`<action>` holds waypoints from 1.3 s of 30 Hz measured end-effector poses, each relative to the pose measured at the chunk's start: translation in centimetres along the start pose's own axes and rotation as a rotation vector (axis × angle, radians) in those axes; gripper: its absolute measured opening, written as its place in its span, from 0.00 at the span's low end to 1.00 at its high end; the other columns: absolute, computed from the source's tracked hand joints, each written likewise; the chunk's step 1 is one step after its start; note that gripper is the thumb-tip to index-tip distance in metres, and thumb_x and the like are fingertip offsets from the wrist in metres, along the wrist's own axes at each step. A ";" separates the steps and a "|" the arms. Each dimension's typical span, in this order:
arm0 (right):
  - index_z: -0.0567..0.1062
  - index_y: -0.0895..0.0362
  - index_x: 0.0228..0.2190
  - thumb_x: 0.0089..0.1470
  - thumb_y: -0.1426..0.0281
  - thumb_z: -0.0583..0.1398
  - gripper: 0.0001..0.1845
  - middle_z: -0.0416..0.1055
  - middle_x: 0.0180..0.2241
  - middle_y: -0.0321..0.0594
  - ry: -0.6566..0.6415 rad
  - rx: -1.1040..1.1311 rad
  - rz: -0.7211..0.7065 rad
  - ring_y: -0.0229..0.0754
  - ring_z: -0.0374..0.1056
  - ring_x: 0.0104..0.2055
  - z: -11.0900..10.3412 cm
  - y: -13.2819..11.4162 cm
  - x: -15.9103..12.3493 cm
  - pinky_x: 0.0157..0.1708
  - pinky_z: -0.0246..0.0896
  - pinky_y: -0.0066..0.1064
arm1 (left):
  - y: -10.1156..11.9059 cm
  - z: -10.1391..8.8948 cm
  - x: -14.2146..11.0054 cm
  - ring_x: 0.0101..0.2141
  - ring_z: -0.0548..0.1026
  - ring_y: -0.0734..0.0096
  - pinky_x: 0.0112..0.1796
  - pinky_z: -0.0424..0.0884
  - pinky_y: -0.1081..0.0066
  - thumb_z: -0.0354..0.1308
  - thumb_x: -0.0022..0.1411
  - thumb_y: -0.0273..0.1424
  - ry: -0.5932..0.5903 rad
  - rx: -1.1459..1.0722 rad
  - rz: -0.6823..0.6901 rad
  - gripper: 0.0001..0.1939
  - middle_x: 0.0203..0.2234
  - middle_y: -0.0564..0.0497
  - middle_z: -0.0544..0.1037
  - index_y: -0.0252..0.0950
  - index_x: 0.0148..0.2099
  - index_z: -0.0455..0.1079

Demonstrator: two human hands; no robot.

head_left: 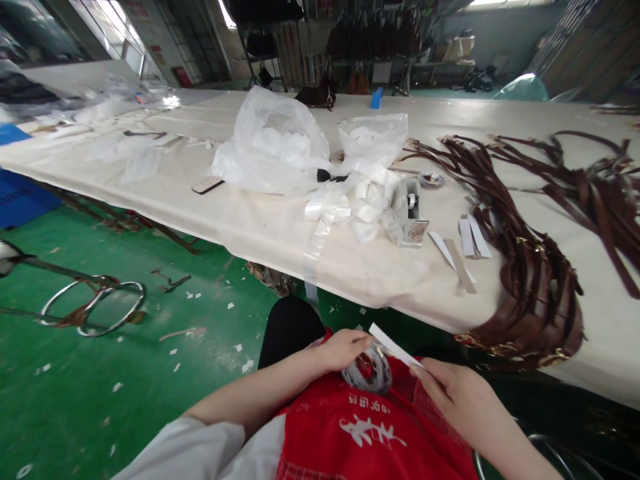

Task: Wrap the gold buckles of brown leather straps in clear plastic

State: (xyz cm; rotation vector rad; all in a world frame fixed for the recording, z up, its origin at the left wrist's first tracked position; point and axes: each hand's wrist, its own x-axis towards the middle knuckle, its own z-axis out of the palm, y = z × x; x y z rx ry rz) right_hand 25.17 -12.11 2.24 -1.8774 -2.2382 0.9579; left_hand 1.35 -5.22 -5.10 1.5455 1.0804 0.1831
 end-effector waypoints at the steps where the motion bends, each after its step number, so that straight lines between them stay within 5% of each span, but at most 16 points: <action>1: 0.70 0.52 0.22 0.67 0.56 0.48 0.26 0.73 0.21 0.37 -0.063 -0.003 -0.020 0.43 0.70 0.24 -0.9 -0.2 -0.3 0.25 0.55 0.32 | -0.2 0.1 0.1 0.46 0.78 0.62 0.49 0.72 0.67 0.44 0.70 0.39 -0.008 -0.020 -0.014 0.23 0.46 0.47 0.82 0.33 0.54 0.75; 6: 0.74 0.53 0.17 0.60 0.65 0.56 0.21 0.75 0.19 0.38 -0.183 -0.146 -0.067 0.41 0.67 0.21 -2.1 -2.2 -0.5 0.23 0.44 0.33 | -0.4 0.3 0.2 0.48 0.78 0.62 0.51 0.72 0.67 0.44 0.70 0.42 -0.022 -0.078 -0.011 0.25 0.49 0.46 0.80 0.33 0.56 0.74; 14: 0.82 0.59 0.26 0.55 0.73 0.55 0.15 0.80 0.26 0.52 -0.099 -0.347 -0.126 0.53 0.77 0.28 1.8 -5.1 2.7 0.25 0.59 0.34 | 1.0 -0.1 -0.4 0.52 0.76 0.60 0.55 0.67 0.65 0.35 0.72 0.52 -0.034 -0.042 0.034 0.35 0.49 0.48 0.80 0.37 0.54 0.76; 22: 0.82 0.58 0.31 0.59 0.69 0.58 0.12 0.82 0.31 0.49 -0.046 -0.260 -0.091 0.51 0.78 0.33 2.9 -4.9 3.8 0.30 0.61 0.32 | 0.5 -0.4 -0.2 0.48 0.77 0.60 0.51 0.70 0.65 0.39 0.72 0.44 -0.034 -0.047 0.073 0.29 0.46 0.46 0.82 0.33 0.51 0.78; 26: 0.80 0.52 0.28 0.60 0.66 0.58 0.12 0.81 0.30 0.39 -0.039 -0.014 -0.060 0.45 0.75 0.31 1.7 -2.9 2.7 0.30 0.59 0.31 | 1.0 -0.5 -0.4 0.46 0.78 0.61 0.47 0.71 0.69 0.44 0.69 0.39 -0.046 -0.010 0.080 0.24 0.44 0.47 0.82 0.33 0.49 0.79; 30: 0.78 0.53 0.25 0.56 0.64 0.60 0.11 0.78 0.27 0.38 0.109 0.292 0.004 0.45 0.71 0.30 1.7 -1.0 3.1 0.32 0.58 0.32 | 2.0 -0.4 -0.3 0.39 0.77 0.66 0.40 0.69 0.74 0.46 0.68 0.37 -0.084 0.053 0.137 0.21 0.36 0.50 0.82 0.35 0.42 0.80; 35: 0.77 0.55 0.24 0.53 0.65 0.60 0.10 0.75 0.25 0.37 0.172 0.495 -0.006 0.44 0.68 0.30 3.3 -0.1 4.8 0.34 0.59 0.33 | 2.6 0.2 0.0 0.28 0.70 0.71 0.30 0.62 0.75 0.50 0.66 0.41 -0.072 0.152 0.182 0.21 0.23 0.53 0.75 0.33 0.29 0.77; 39: 0.76 0.56 0.24 0.53 0.57 0.61 0.16 0.72 0.23 0.36 0.177 0.718 0.056 0.42 0.65 0.27 5.3 0.8 5.8 0.31 0.60 0.32 | 2.6 0.9 -0.1 0.25 0.67 0.74 0.26 0.59 0.76 0.54 0.65 0.42 0.027 0.202 0.190 0.20 0.21 0.54 0.73 0.32 0.31 0.77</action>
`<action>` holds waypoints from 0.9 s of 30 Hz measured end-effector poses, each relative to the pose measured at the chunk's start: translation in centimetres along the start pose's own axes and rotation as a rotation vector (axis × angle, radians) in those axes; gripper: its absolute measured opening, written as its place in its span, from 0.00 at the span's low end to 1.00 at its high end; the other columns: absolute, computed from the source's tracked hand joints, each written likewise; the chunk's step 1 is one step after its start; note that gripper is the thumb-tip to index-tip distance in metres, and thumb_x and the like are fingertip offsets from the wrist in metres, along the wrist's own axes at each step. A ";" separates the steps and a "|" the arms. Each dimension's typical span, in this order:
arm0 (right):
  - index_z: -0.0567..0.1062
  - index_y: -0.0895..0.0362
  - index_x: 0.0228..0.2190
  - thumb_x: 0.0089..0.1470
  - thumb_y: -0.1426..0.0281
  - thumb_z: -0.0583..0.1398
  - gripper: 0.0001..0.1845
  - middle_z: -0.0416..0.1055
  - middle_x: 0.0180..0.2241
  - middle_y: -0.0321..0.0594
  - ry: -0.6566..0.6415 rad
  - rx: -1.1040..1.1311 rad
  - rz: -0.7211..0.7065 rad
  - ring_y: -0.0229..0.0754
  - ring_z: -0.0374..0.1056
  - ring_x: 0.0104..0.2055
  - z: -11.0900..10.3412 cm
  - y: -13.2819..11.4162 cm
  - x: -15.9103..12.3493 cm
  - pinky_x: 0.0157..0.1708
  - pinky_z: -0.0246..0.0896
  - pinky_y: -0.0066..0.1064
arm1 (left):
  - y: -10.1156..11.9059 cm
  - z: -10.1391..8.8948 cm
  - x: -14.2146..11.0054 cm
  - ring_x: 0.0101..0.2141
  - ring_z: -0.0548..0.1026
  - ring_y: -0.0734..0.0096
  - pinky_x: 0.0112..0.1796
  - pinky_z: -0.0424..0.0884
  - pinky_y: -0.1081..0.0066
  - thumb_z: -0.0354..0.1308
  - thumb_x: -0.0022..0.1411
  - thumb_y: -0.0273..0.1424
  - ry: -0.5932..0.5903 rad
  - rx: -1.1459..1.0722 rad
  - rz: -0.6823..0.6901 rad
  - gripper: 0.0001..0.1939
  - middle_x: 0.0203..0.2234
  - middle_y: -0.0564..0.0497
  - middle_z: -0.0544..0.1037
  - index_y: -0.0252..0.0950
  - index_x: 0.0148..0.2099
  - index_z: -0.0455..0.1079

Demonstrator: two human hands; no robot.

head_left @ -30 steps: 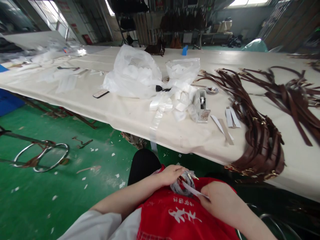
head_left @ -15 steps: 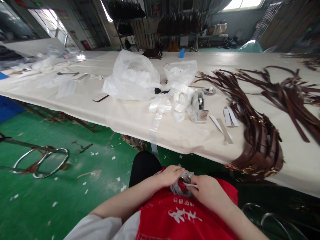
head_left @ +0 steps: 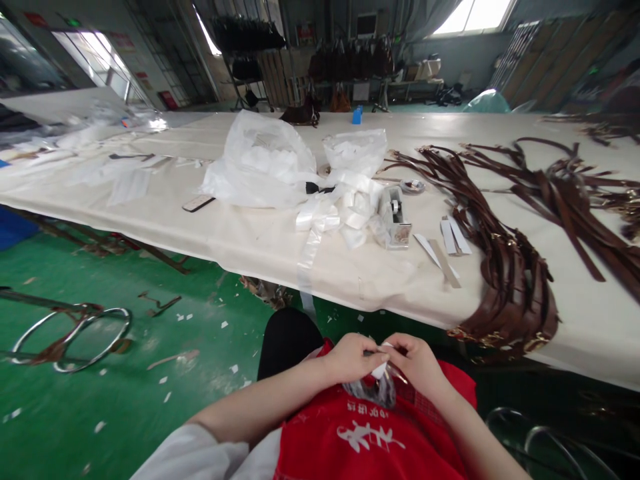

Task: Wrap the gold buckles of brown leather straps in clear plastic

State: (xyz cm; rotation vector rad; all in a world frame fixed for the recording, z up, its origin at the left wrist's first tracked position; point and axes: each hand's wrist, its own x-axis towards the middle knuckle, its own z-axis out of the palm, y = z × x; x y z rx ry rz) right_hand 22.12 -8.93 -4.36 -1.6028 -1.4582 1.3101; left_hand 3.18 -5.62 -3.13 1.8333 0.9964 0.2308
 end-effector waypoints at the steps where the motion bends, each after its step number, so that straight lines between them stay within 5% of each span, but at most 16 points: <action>1: 0.75 0.57 0.23 0.55 0.53 0.59 0.21 0.71 0.21 0.36 -0.003 0.064 0.041 0.41 0.64 0.26 0.3 0.5 0.2 0.29 0.59 0.32 | 0.1 0.1 -0.1 0.26 0.68 0.74 0.26 0.59 0.76 0.54 0.65 0.40 0.011 0.005 0.002 0.19 0.21 0.54 0.73 0.33 0.31 0.78; 5: 0.73 0.59 0.20 0.54 0.43 0.55 0.32 0.68 0.17 0.37 -0.067 0.310 0.202 0.40 0.63 0.21 1.6 1.9 0.7 0.24 0.60 0.32 | 0.6 0.5 -0.4 0.27 0.69 0.73 0.29 0.62 0.77 0.54 0.65 0.35 0.019 0.010 0.025 0.16 0.23 0.53 0.75 0.34 0.29 0.77; 11: 0.69 0.56 0.20 0.31 0.43 0.69 0.31 0.64 0.17 0.31 0.065 0.511 0.246 0.35 0.56 0.19 3.5 1.9 0.3 0.22 0.55 0.29 | 0.5 0.8 -0.9 0.38 0.74 0.69 0.41 0.69 0.73 0.53 0.66 0.35 0.129 0.011 0.089 0.15 0.35 0.49 0.76 0.36 0.31 0.76; 14: 0.72 0.57 0.22 0.37 0.45 0.69 0.28 0.65 0.18 0.32 0.135 0.498 0.221 0.35 0.56 0.20 3.4 1.7 -0.3 0.23 0.53 0.28 | 0.2 0.9 -0.8 0.40 0.74 0.69 0.44 0.69 0.72 0.54 0.65 0.36 0.187 -0.019 0.013 0.15 0.41 0.48 0.74 0.36 0.30 0.76; 17: 0.76 0.59 0.23 0.40 0.49 0.70 0.25 0.68 0.20 0.34 0.133 0.434 0.187 0.36 0.57 0.22 2.7 1.2 -0.7 0.23 0.52 0.28 | 0.1 1.0 -0.8 0.33 0.73 0.70 0.38 0.69 0.72 0.53 0.65 0.35 0.190 -0.054 -0.074 0.16 0.29 0.51 0.74 0.36 0.28 0.74; 22: 0.78 0.59 0.23 0.46 0.45 0.65 0.28 0.72 0.23 0.38 -0.002 0.368 0.131 0.40 0.62 0.26 1.0 0.1 -0.8 0.27 0.57 0.30 | 0.5 1.3 -1.2 0.28 0.72 0.71 0.33 0.66 0.72 0.53 0.63 0.34 0.234 -0.083 -0.093 0.11 0.27 0.53 0.75 0.36 0.31 0.71; 27: 0.79 0.60 0.23 0.46 0.47 0.67 0.27 0.65 0.17 0.32 -0.147 0.281 0.131 0.33 0.53 0.19 0.0 -0.5 -0.7 0.19 0.48 0.27 | 0.5 1.6 -1.6 0.30 0.74 0.69 0.32 0.67 0.72 0.59 0.58 0.34 0.328 -0.156 -0.083 0.09 0.30 0.53 0.76 0.37 0.39 0.63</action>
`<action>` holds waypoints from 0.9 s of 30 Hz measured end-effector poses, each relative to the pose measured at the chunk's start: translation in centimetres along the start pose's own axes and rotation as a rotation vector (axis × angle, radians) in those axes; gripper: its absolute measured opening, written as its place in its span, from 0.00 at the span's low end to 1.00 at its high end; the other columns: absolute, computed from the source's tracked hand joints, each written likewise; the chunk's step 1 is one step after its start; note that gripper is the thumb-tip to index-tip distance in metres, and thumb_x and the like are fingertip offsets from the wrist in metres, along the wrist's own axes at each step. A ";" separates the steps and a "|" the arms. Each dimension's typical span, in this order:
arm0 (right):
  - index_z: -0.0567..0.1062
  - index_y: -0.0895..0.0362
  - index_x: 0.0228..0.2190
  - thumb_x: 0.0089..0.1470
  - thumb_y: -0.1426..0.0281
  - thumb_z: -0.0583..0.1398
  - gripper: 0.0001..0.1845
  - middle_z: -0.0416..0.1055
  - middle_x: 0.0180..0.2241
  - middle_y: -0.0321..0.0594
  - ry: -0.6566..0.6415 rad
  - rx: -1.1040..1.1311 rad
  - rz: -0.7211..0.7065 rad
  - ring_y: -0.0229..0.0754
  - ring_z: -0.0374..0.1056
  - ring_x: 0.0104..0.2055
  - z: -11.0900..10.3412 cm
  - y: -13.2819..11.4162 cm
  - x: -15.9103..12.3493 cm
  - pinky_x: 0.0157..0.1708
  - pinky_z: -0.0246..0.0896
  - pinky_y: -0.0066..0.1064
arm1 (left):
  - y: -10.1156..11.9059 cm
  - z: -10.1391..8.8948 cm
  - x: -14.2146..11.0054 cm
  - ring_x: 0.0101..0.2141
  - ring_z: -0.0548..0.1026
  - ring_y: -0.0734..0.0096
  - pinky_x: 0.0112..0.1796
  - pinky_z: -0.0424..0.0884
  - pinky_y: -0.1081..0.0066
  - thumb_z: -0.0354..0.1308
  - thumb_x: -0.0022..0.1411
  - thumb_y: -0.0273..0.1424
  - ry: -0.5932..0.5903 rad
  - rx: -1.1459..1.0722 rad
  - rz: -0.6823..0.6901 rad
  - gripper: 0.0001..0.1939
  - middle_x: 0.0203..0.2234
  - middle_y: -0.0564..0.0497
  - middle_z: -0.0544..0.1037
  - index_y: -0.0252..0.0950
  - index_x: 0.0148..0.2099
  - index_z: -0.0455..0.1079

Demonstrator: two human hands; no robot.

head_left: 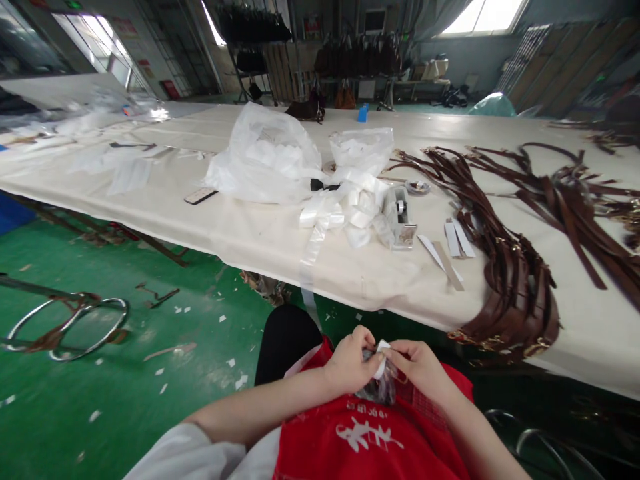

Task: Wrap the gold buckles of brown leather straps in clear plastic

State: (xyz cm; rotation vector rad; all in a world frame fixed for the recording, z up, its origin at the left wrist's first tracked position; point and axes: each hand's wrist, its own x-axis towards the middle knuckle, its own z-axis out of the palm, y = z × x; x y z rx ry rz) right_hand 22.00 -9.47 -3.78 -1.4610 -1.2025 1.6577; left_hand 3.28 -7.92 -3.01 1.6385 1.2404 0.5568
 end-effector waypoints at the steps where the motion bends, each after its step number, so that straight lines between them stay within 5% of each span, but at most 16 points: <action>1: 0.79 0.61 0.22 0.46 0.47 0.67 0.27 0.65 0.16 0.32 -0.020 -0.015 0.007 0.33 0.53 0.19 -0.1 -0.1 0.1 0.19 0.47 0.27 | -0.1 0.0 0.0 0.30 0.74 0.69 0.32 0.67 0.72 0.59 0.58 0.33 -0.011 -0.019 0.012 0.10 0.30 0.53 0.76 0.38 0.39 0.62; 8: 0.79 0.61 0.26 0.48 0.55 0.65 0.20 0.72 0.21 0.37 -0.164 -0.112 0.058 0.36 0.60 0.22 -1.0 -0.6 0.7 0.25 0.55 0.28 | -0.5 -0.1 -0.2 0.34 0.77 0.67 0.35 0.69 0.70 0.59 0.59 0.32 -0.084 -0.036 0.052 0.12 0.33 0.50 0.78 0.37 0.43 0.60; 13: 0.72 0.58 0.22 0.46 0.66 0.62 0.08 0.70 0.20 0.33 -0.152 -0.296 0.029 0.35 0.60 0.21 -0.8 -1.2 0.6 0.23 0.53 0.27 | -0.4 -0.2 -0.3 0.36 0.77 0.64 0.37 0.70 0.69 0.59 0.58 0.32 -0.169 0.055 0.068 0.16 0.35 0.48 0.79 0.36 0.47 0.62; 17: 0.71 0.56 0.22 0.49 0.69 0.60 0.06 0.71 0.22 0.35 -0.086 -0.508 -0.064 0.38 0.63 0.24 -0.2 -1.8 0.2 0.26 0.55 0.29 | 0.0 -0.7 0.2 0.39 0.78 0.58 0.36 0.71 0.68 0.67 0.50 0.43 -0.287 0.194 -0.007 0.26 0.41 0.45 0.79 0.36 0.48 0.67; 22: 0.74 0.55 0.23 0.51 0.73 0.59 0.07 0.73 0.26 0.36 -0.038 -0.730 -0.184 0.41 0.67 0.29 0.4 -2.7 -0.3 0.31 0.57 0.31 | 0.0 -1.0 1.6 0.29 0.76 0.62 0.27 0.65 0.72 0.63 0.52 0.52 -0.594 0.370 -0.092 0.21 0.26 0.50 0.77 0.38 0.30 0.73; 27: 0.77 0.54 0.27 0.55 0.75 0.57 0.09 0.73 0.30 0.38 -0.042 -0.859 -0.276 0.44 0.69 0.33 1.0 -3.3 -1.0 0.36 0.58 0.34 | -1.3 -0.6 2.8 0.29 0.74 0.67 0.27 0.65 0.75 0.70 0.44 0.44 -0.512 0.106 -0.280 0.16 0.22 0.56 0.74 0.37 0.30 0.75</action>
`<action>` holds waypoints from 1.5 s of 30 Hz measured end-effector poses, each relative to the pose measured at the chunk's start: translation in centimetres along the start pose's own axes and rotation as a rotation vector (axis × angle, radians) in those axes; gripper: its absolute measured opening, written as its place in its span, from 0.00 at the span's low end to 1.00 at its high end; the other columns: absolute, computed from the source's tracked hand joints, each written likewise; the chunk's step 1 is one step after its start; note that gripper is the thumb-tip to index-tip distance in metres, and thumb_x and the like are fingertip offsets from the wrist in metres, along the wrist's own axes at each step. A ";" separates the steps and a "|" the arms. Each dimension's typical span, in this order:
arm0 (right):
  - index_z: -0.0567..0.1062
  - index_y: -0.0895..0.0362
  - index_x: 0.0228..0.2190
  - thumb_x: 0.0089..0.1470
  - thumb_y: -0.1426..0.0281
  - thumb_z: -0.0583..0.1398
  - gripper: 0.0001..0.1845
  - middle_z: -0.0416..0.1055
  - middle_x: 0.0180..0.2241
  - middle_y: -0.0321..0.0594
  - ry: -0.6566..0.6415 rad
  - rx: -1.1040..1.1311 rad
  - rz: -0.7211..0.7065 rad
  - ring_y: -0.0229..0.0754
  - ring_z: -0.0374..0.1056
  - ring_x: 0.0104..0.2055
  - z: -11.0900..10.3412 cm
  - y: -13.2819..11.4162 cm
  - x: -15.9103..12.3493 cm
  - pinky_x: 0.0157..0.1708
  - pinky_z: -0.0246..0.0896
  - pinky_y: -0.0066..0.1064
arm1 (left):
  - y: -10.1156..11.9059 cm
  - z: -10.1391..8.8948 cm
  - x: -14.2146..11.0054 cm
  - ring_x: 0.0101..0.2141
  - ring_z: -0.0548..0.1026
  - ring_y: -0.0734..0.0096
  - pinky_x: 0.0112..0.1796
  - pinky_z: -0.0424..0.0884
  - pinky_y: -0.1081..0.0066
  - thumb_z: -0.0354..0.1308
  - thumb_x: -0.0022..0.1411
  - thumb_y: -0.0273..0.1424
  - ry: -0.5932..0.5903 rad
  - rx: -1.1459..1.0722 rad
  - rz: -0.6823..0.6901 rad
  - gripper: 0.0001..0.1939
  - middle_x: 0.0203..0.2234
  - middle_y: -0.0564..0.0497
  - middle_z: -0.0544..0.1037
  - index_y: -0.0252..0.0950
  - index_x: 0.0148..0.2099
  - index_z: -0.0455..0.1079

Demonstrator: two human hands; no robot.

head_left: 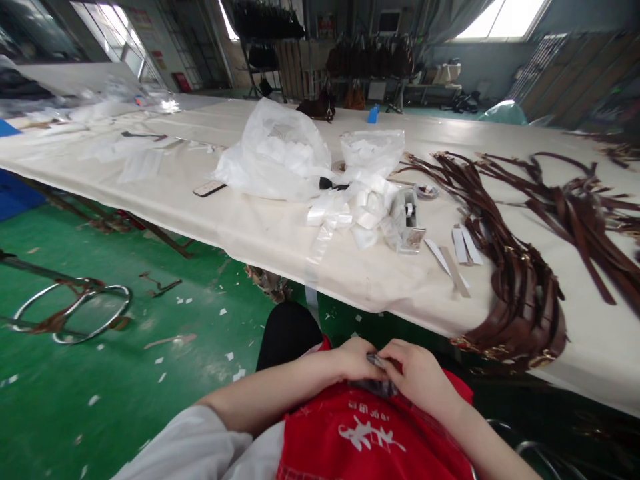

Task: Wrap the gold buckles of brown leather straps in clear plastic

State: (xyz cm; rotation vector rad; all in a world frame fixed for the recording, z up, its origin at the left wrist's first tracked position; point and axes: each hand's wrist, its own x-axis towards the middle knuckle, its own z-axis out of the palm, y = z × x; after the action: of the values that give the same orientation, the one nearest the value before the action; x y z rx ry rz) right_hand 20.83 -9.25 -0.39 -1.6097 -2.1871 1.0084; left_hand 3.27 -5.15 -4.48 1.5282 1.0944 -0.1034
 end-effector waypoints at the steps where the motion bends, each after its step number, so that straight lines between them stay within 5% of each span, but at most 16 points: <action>1: 0.78 0.54 0.31 0.57 0.75 0.56 0.10 0.74 0.33 0.39 0.001 -0.018 -0.025 0.44 0.70 0.36 0.2 -0.2 -0.1 0.38 0.60 0.35 | -0.2 -0.1 0.2 0.29 0.74 0.67 0.27 0.66 0.75 0.70 0.43 0.42 0.008 -0.059 -0.027 0.16 0.22 0.56 0.74 0.37 0.31 0.76; 5: 0.78 0.55 0.42 0.62 0.75 0.51 0.16 0.75 0.41 0.44 0.035 -0.081 -0.083 0.48 0.69 0.43 0.7 -0.4 -0.5 0.47 0.61 0.39 | -0.5 -0.5 0.5 0.28 0.74 0.69 0.27 0.68 0.74 0.65 0.49 0.36 -0.051 -0.169 -0.023 0.13 0.25 0.54 0.76 0.34 0.37 0.76; 14: 0.80 0.55 0.27 0.52 0.73 0.60 0.08 0.77 0.26 0.35 -0.310 0.178 0.039 0.41 0.72 0.28 -2.4 1.4 1.1 0.26 0.63 0.27 | 1.0 -1.7 -0.1 0.24 0.68 0.72 0.27 0.61 0.73 0.69 0.41 0.34 -0.294 -0.018 0.196 0.13 0.21 0.59 0.70 0.36 0.30 0.71; 18: 0.81 0.55 0.26 0.51 0.74 0.61 0.08 0.78 0.28 0.36 -0.284 0.190 0.022 0.41 0.72 0.30 -2.3 1.0 1.3 0.31 0.64 0.28 | 0.6 -1.7 -0.2 0.29 0.72 0.69 0.32 0.65 0.72 0.69 0.46 0.39 -0.354 0.061 0.314 0.17 0.27 0.57 0.74 0.38 0.38 0.74; 21: 0.81 0.55 0.28 0.53 0.72 0.60 0.09 0.78 0.30 0.39 -0.206 0.158 0.005 0.44 0.72 0.34 -1.9 0.5 1.4 0.37 0.63 0.32 | 0.2 -1.4 -0.3 0.30 0.73 0.68 0.34 0.67 0.72 0.68 0.50 0.47 -0.348 0.032 0.248 0.19 0.28 0.56 0.76 0.39 0.37 0.75; 25: 0.82 0.56 0.27 0.53 0.70 0.61 0.09 0.78 0.28 0.40 -0.192 0.179 0.052 0.44 0.71 0.31 -1.7 0.7 1.6 0.33 0.63 0.32 | 0.0 -0.9 -0.2 0.29 0.74 0.70 0.33 0.67 0.73 0.64 0.58 0.46 -0.280 0.034 0.190 0.15 0.25 0.56 0.77 0.39 0.34 0.77; 31: 0.82 0.57 0.26 0.50 0.67 0.64 0.08 0.80 0.25 0.38 -0.309 0.318 0.142 0.44 0.73 0.27 -2.0 1.8 1.6 0.26 0.65 0.28 | -0.3 -0.8 0.2 0.28 0.70 0.71 0.32 0.64 0.74 0.73 0.44 0.45 -0.349 0.086 0.298 0.20 0.25 0.59 0.72 0.38 0.34 0.74; 45: 0.81 0.57 0.24 0.49 0.69 0.63 0.07 0.78 0.23 0.38 -0.323 0.252 0.140 0.40 0.69 0.24 -2.2 1.1 2.0 0.24 0.59 0.27 | -0.9 -0.3 0.5 0.28 0.71 0.72 0.31 0.64 0.75 0.66 0.54 0.46 -0.325 0.041 0.295 0.17 0.25 0.58 0.74 0.37 0.32 0.74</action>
State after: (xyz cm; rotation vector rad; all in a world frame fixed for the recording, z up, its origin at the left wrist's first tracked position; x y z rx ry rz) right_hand 22.15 -6.39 0.08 -1.5899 -2.0474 1.6137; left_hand 2.82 -4.76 -5.31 1.6264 0.6077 -0.1647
